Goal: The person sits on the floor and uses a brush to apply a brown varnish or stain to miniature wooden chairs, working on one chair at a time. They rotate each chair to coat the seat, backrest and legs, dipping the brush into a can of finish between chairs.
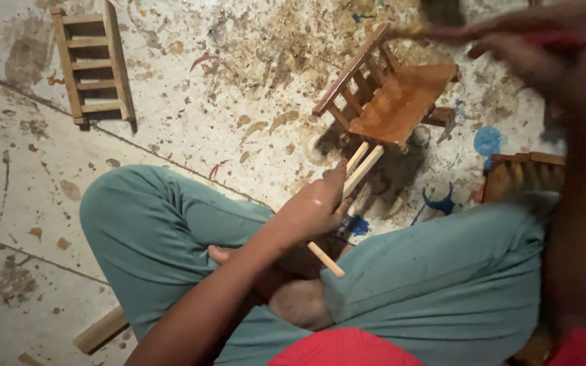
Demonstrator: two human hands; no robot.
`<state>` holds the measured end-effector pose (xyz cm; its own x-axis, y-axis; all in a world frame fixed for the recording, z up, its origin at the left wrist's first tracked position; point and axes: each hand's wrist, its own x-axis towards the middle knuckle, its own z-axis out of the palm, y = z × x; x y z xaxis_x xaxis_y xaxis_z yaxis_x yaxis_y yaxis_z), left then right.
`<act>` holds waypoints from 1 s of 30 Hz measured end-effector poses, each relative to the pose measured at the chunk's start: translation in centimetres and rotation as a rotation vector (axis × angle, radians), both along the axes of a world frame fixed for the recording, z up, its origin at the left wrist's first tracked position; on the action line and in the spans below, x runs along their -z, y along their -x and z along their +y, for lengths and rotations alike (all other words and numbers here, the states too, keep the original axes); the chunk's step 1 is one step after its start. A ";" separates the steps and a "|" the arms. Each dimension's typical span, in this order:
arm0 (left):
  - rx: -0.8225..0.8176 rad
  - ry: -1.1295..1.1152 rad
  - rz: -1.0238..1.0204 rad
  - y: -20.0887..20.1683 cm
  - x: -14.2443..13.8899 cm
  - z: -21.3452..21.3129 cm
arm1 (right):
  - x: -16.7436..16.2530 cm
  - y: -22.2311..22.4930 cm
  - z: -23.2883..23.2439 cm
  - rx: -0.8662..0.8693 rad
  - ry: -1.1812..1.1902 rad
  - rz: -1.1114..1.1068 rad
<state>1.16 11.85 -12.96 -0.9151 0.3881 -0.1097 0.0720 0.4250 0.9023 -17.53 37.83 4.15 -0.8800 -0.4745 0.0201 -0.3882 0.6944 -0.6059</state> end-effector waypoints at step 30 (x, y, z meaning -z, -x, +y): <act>-0.016 0.014 0.015 -0.1 -0.5 -0.2 | 0.4 1.3 1.9 0.059 0.007 -0.133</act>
<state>1.27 11.64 -12.46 -0.9225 0.3723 -0.1017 0.0785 0.4391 0.8950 -18.80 39.69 3.78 -0.9015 -0.4220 -0.0957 -0.2627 0.7095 -0.6539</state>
